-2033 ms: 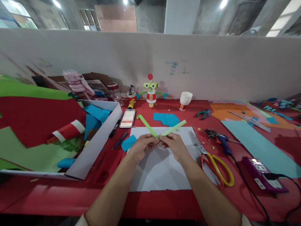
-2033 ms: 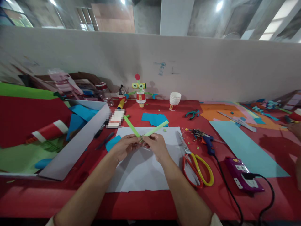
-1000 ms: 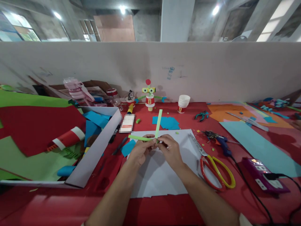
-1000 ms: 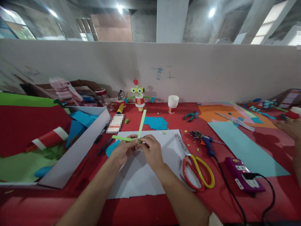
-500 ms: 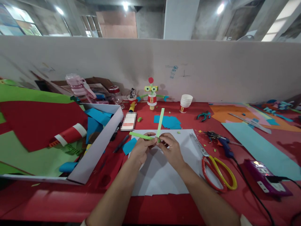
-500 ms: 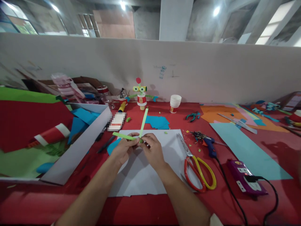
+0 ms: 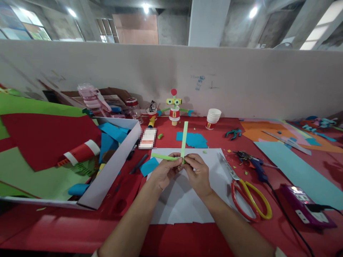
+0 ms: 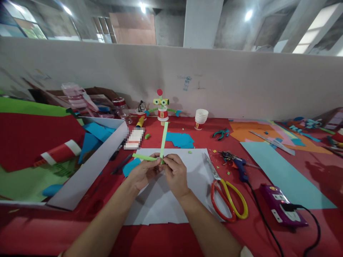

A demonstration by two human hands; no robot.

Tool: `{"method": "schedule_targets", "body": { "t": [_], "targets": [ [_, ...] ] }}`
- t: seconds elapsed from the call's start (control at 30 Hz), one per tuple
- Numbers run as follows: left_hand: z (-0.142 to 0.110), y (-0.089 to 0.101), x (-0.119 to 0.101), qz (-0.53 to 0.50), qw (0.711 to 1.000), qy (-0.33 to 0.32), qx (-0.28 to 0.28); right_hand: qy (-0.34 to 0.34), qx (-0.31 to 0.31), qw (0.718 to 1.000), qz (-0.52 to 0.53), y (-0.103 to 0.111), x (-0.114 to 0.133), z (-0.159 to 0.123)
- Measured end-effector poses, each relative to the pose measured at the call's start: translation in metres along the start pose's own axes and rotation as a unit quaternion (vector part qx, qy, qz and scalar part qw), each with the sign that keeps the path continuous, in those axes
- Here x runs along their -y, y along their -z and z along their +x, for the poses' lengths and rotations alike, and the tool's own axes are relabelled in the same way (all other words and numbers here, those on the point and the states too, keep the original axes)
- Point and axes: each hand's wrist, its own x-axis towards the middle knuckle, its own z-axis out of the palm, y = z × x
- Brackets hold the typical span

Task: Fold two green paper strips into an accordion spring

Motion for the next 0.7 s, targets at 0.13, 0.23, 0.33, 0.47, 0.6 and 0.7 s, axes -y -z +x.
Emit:
{"method": "schedule_targets", "body": {
  "t": [0.13,0.23,0.33,0.47,0.6,0.7],
  "targets": [
    [-0.0018,-0.0014,-0.0017,-0.017,1.000,0.012,-0.008,-0.024,-0.001,1.000,0.008,-0.0014,-0.0028,-0.0005],
    [0.0002,-0.0021,-0.0010,-0.005,0.999,-0.010,-0.037,-0.048,0.010,0.998,0.027,-0.0035,-0.0053,-0.0007],
    [0.0033,-0.0012,0.0011,0.005,0.998,-0.034,-0.060,-0.070,0.014,0.997,0.038,-0.0044,-0.0060,0.0001],
    [0.0040,0.0001,0.0022,0.007,0.998,-0.042,-0.052,-0.057,0.019,0.998,0.025,-0.0017,-0.0035,0.0017],
    [0.0030,0.0000,0.0025,0.007,0.999,-0.021,-0.025,-0.035,0.011,0.999,0.008,0.0002,-0.0013,0.0012],
    [0.0042,0.0007,0.0034,0.008,1.000,-0.022,-0.014,-0.052,0.001,0.999,0.013,-0.0024,-0.0031,0.0001]
  ]
}}
